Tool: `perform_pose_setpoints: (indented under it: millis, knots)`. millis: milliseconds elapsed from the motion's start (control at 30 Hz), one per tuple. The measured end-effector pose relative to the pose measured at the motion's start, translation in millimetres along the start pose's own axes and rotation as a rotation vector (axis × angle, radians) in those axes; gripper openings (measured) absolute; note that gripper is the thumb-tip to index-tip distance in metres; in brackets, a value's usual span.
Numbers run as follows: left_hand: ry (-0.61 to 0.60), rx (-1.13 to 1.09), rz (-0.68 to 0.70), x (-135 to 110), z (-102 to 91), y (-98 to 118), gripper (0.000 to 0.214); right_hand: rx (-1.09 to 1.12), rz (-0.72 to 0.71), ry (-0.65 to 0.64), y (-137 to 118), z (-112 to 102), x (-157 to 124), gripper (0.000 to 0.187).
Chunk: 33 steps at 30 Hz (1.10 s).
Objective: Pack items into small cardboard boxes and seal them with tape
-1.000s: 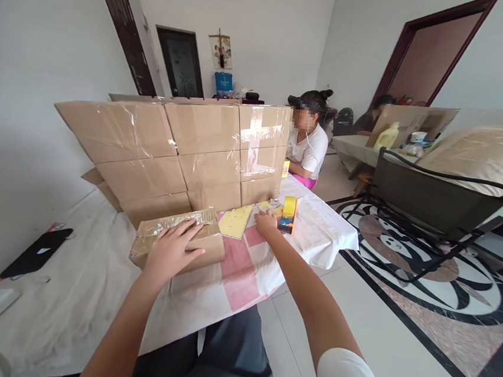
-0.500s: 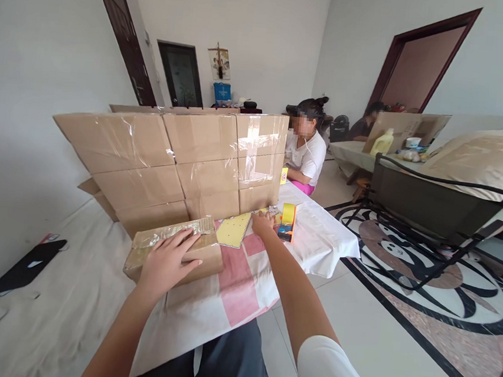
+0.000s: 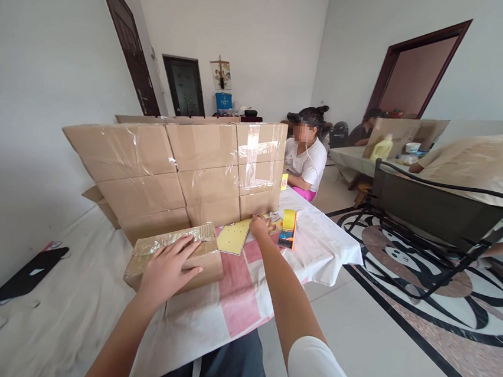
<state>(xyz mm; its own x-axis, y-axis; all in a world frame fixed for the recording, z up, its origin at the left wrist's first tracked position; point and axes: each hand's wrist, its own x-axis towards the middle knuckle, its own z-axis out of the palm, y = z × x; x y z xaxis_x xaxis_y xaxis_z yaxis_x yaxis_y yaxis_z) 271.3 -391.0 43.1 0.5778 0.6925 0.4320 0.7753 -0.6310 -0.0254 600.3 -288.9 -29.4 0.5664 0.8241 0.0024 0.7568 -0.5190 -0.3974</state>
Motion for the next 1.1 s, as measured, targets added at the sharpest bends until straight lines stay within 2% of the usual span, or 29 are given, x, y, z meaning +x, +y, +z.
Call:
perform_pose_setpoints:
  millis: [200,367,533,700,833,933,1100]
  knots:
    - [0.011,0.01,-0.005,0,1.1,1,0.052,0.19,0.057,0.108,-4,0,-2,0.056]
    - [-0.013,0.005,0.002,1,0.2,0,0.052,0.397,0.079,0.281,-5,-7,-5,0.042]
    - [-0.013,0.015,0.002,0,-1.8,2,0.052,0.657,0.015,0.4,1,-18,-6,0.04]
    - [-0.006,0.009,-0.005,-2,-3.0,4,0.053,0.878,-0.053,0.425,14,-22,-7,0.049]
    - [-0.008,0.0,-0.006,-2,-1.8,4,0.054,1.052,-0.081,0.409,21,-26,-9,0.04]
    - [-0.004,-0.005,-0.007,-1,0.3,2,0.053,1.179,-0.095,0.398,21,-27,-14,0.032]
    - [-0.013,-0.01,-0.018,-1,2.0,0,0.053,1.367,-0.095,0.373,10,-20,-40,0.035]
